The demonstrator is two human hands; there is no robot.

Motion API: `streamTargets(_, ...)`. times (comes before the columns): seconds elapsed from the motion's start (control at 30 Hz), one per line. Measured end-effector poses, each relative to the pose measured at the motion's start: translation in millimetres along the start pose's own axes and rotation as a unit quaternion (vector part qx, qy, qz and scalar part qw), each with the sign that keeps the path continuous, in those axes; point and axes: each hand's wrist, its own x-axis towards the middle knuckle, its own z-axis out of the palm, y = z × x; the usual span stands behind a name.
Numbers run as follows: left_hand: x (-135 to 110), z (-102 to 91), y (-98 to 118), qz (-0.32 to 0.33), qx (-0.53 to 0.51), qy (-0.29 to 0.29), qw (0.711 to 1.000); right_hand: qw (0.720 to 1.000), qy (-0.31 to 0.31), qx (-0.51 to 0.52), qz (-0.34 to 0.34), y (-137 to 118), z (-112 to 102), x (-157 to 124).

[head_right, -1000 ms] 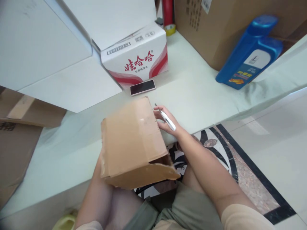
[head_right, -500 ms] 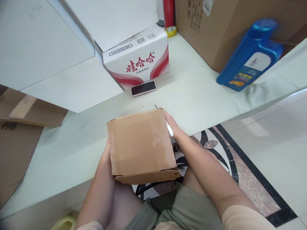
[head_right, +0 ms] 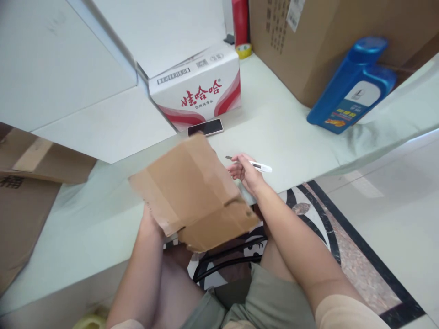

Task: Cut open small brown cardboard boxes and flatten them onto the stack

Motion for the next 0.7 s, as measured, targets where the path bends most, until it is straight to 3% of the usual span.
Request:
streamTargets(0.17, 25.1, -1.8, 16.8, 0.124, -0.102, 0.047, 0.986, 0.997, -0.080, 0.011, 0.021, -6.8, -6.7, -0.2)
streamTargets(0.27, 32.6, -3.4, 17.2, 0.143, -0.122, 0.044, 0.981, 0.993, -0.112, -0.006, 0.033, 3.7, 0.8, -4.6)
streamTargets(0.5, 35.2, -4.9, 6.6, 0.141, -0.078, 0.023, 0.987, 0.999, -0.016, -0.013, 0.044, 15.0, 15.5, -8.7)
streamTargets(0.63, 30.1, 5.1, 8.9, 0.105, -0.077, 0.017, 0.991, 0.999, 0.040, -0.007, -0.009, 1.9, 2.1, -17.9)
streamTargets(0.7, 25.4, 6.3, 11.0, 0.076, -0.068, 0.013, 0.995, 0.993, 0.104, -0.001, -0.054, -8.8, -10.3, -29.9)
